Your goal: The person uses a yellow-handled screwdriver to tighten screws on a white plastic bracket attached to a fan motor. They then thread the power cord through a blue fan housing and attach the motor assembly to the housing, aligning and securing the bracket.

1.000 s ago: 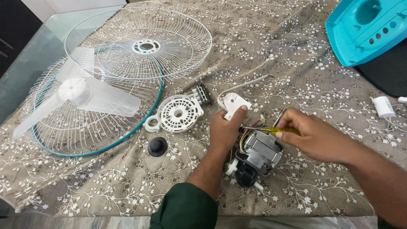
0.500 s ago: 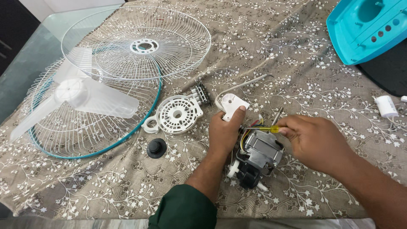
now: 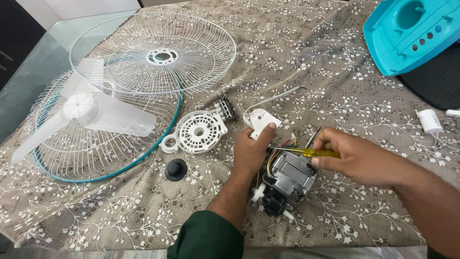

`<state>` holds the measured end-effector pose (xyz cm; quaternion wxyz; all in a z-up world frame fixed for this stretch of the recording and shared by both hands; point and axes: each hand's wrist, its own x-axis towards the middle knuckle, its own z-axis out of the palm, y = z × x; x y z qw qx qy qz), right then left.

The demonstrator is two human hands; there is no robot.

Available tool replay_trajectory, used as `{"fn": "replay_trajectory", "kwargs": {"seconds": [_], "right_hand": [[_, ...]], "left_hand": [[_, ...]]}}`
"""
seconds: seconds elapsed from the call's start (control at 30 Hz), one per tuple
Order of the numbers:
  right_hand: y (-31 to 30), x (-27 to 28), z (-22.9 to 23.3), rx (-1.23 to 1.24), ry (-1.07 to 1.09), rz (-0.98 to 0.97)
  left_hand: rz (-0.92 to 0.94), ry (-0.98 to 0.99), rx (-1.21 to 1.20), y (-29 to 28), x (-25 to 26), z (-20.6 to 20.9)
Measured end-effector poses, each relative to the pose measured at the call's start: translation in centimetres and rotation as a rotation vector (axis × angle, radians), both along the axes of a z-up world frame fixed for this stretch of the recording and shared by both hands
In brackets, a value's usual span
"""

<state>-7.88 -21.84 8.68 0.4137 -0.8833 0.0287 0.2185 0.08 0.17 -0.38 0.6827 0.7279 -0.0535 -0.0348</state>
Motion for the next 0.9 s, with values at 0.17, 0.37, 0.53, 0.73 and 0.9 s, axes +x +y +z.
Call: {"fn": "replay_trajectory", "kwargs": {"seconds": [0.17, 0.37, 0.53, 0.73, 0.9], "right_hand": [[1.9, -0.9, 0.8, -0.327, -0.255, -0.103], [3.2, -2.6, 0.2, -0.407, -0.777, -0.055], [4.3, -3.1, 0.1, -0.684, -0.781, -0.037], [4.5, -2.2, 0.8, -0.654, -0.395, -0.094], [2.6, 0.1, -0.2, -0.476, -0.061, -0.108]], "left_hand": [[0.03, -0.005, 0.031, -0.1, 0.2, -0.4], [0.035, 0.005, 0.011, -0.1, 0.1, -0.1], [0.04, 0.006, -0.003, 0.0, -0.2, 0.1], [0.001, 0.038, 0.001, 0.1, 0.0, 0.2], [-0.01, 0.006, -0.006, 0.1, 0.2, -0.2]]}}
